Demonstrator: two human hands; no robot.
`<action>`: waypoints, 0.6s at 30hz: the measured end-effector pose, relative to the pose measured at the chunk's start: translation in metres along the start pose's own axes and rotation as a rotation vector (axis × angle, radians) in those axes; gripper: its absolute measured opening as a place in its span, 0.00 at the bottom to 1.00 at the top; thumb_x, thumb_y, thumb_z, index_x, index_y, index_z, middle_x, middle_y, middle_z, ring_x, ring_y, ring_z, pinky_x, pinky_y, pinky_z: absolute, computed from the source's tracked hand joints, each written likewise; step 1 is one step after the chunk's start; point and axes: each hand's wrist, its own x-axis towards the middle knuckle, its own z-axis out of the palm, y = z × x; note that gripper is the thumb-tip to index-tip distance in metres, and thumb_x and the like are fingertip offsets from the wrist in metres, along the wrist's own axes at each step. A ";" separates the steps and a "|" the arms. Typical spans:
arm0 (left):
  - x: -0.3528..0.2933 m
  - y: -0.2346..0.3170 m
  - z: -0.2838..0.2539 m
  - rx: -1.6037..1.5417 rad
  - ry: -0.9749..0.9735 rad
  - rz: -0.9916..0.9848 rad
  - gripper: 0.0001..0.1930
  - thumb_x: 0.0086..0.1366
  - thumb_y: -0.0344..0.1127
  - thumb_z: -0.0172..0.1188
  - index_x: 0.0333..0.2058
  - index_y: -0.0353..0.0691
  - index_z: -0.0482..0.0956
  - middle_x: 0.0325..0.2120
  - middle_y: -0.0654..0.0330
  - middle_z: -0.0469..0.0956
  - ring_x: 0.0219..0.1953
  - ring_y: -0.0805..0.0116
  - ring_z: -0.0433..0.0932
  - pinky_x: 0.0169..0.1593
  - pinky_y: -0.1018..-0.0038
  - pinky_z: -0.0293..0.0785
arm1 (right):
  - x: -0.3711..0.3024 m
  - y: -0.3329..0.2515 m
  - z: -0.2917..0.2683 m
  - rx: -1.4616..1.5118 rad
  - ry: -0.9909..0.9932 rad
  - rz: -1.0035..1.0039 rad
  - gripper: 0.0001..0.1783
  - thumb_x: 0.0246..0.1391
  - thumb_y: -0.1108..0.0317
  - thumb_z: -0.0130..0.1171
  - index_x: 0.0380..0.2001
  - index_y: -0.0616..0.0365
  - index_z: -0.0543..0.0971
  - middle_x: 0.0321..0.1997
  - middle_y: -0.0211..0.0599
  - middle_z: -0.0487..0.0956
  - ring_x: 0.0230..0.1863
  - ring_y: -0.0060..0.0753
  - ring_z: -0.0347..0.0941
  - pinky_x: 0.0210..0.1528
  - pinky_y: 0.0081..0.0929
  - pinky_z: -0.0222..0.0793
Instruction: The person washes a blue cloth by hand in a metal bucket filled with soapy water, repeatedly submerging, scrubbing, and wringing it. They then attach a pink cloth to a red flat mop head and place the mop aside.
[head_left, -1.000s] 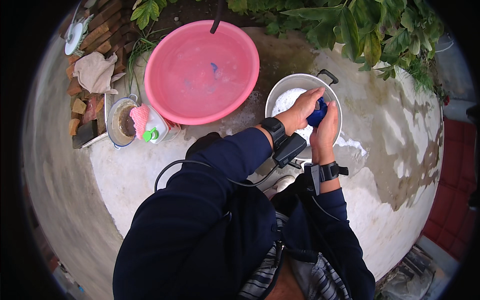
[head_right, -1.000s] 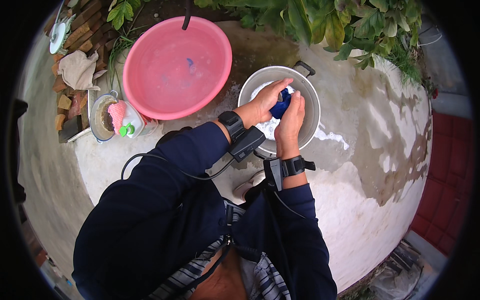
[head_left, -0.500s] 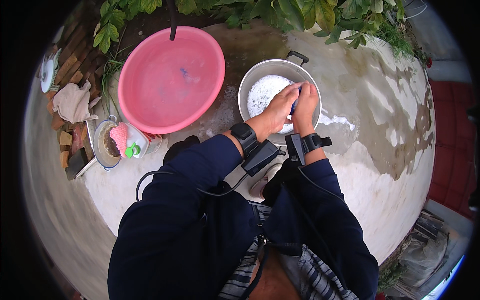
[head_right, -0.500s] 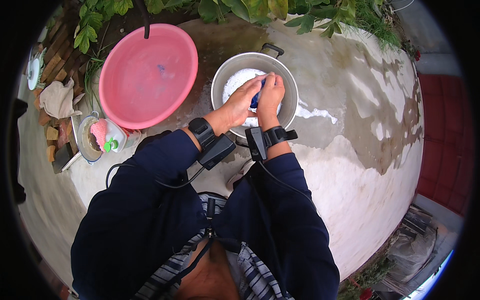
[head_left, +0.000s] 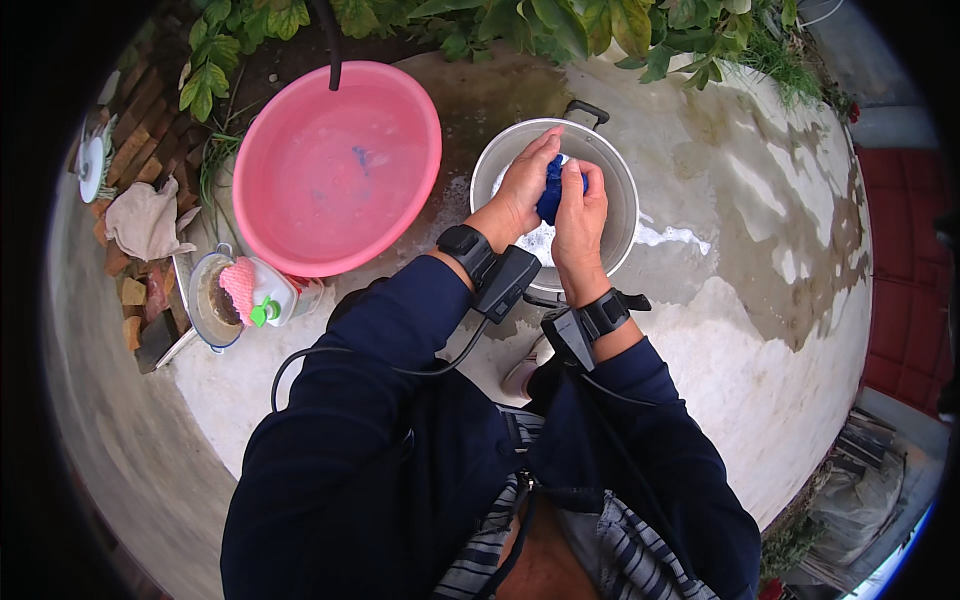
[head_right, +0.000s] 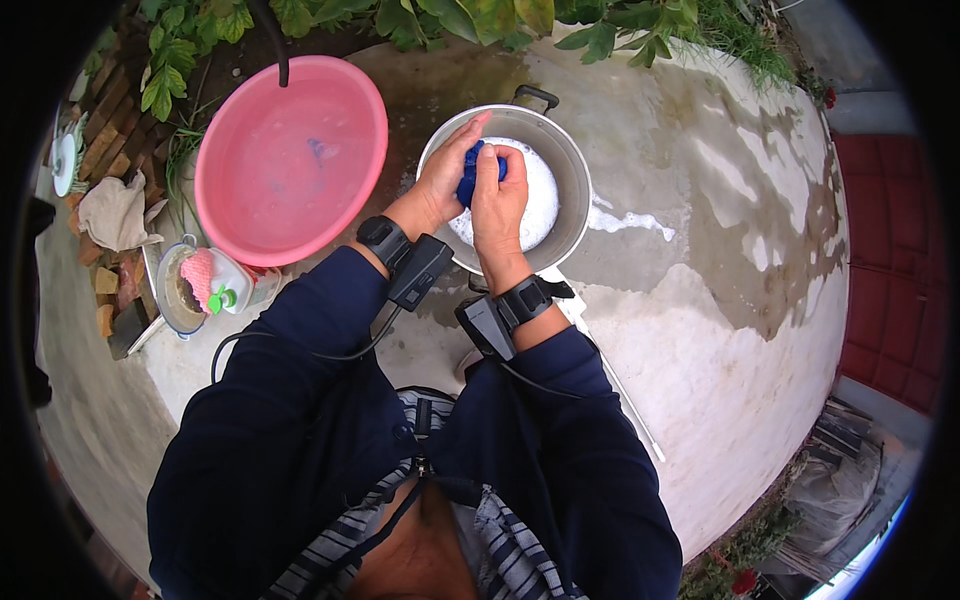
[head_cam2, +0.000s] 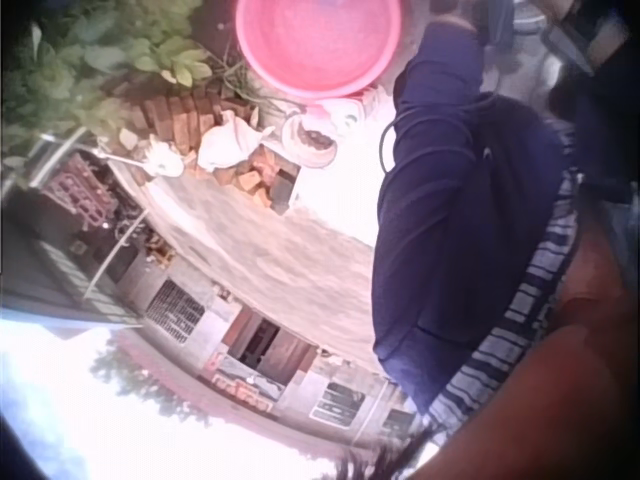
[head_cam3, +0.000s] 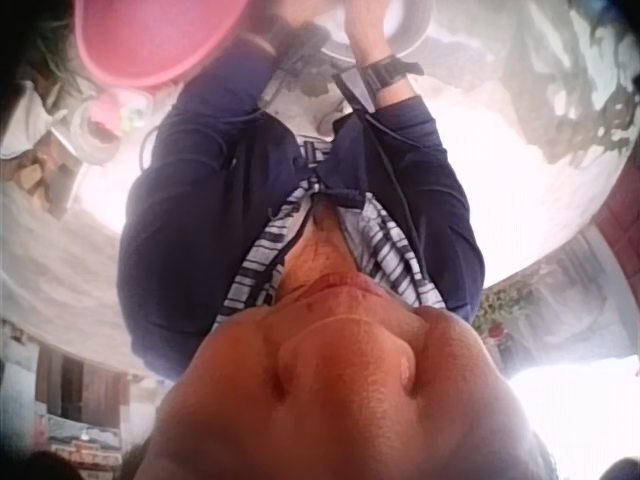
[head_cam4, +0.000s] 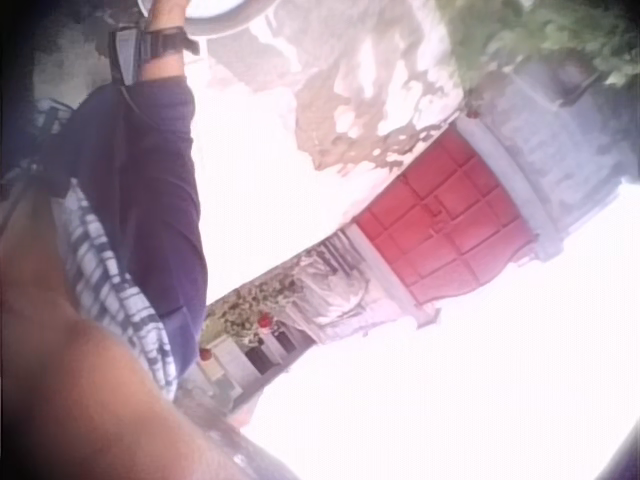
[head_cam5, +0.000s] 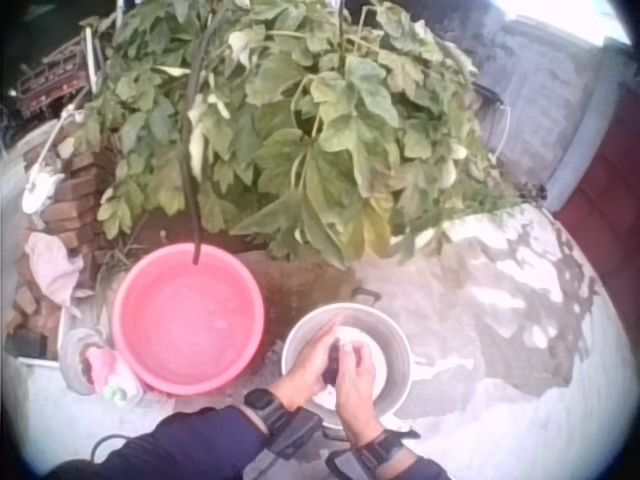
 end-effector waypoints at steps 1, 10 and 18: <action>-0.001 -0.005 0.002 0.023 -0.019 -0.007 0.23 0.67 0.49 0.44 0.57 0.47 0.63 0.50 0.62 0.67 0.50 0.69 0.68 0.52 0.70 0.67 | -0.001 0.001 0.000 -0.124 -0.007 -0.098 0.13 0.57 0.62 0.48 0.30 0.62 0.73 0.29 0.34 0.73 0.32 0.21 0.65 0.38 0.22 0.64; 0.001 -0.003 -0.001 -0.002 0.017 -0.010 0.22 0.66 0.48 0.44 0.56 0.48 0.66 0.48 0.59 0.69 0.48 0.69 0.70 0.52 0.70 0.67 | -0.001 0.016 0.001 -0.306 -0.033 -0.295 0.18 0.61 0.59 0.40 0.32 0.63 0.72 0.31 0.37 0.73 0.29 0.26 0.66 0.37 0.25 0.64; -0.004 -0.009 0.004 -0.048 -0.032 -0.025 0.22 0.68 0.51 0.42 0.57 0.50 0.64 0.50 0.63 0.67 0.50 0.70 0.68 0.53 0.68 0.66 | 0.011 0.008 -0.003 -0.064 0.040 -0.023 0.17 0.60 0.59 0.41 0.32 0.64 0.71 0.33 0.41 0.73 0.35 0.30 0.68 0.43 0.28 0.63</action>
